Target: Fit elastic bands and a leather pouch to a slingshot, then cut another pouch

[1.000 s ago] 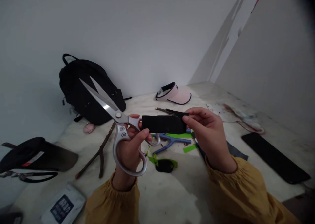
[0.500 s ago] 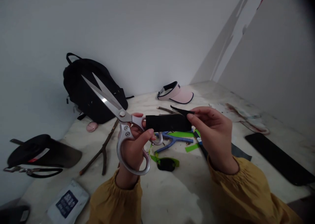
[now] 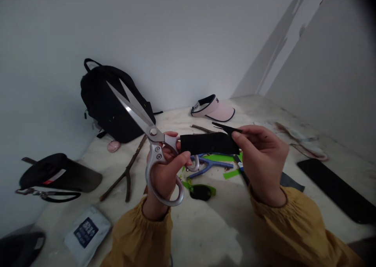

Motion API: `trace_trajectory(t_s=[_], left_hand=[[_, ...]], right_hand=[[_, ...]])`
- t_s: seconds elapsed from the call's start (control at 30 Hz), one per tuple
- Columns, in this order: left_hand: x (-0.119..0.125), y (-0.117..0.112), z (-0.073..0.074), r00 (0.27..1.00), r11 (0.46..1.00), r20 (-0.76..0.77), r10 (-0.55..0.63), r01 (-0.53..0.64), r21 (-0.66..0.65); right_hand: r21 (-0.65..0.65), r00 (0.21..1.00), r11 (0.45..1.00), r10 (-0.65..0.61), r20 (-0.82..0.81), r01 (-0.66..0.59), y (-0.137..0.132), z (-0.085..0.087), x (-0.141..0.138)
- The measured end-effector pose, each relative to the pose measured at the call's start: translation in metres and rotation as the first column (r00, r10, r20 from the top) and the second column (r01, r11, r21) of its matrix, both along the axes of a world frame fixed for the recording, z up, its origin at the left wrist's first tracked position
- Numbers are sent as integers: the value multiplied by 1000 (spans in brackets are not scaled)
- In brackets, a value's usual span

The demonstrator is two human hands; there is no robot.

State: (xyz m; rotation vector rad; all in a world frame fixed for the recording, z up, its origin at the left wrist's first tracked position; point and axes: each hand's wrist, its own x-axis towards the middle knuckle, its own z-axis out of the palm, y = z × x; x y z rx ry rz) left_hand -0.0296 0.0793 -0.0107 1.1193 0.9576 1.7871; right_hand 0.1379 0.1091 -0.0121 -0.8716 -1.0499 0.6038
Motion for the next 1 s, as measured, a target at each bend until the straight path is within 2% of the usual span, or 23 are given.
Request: trace_trajectory(t_s=[0.07, 0.27, 0.4, 0.73, 0.87, 1.0], left_hand=[[1, 0, 1, 1000, 1000, 2, 20, -20, 8], [-2, 6, 0, 1000, 996, 1, -26, 26, 88], [-3, 9, -1, 999, 996, -42, -25, 28, 86], [-2, 11, -1, 1000, 994, 6, -25, 24, 107], [-2, 11, -1, 1000, 989, 4, -21, 20, 147], [-2, 10, 1, 999, 993, 12, -35, 34, 113]], right_hand=[[11, 1000, 1000, -3, 15, 3, 1, -1, 0], [101, 998, 993, 57, 35, -60, 6, -4, 0], [92, 995, 995, 32, 98, -41, 9, -4, -1], [172, 998, 983, 67, -16, -64, 10, 0, -4], [143, 995, 985, 97, -6, -96, 10, 1, -3], [175, 997, 982, 56, 47, -64, 11, -1, -3]])
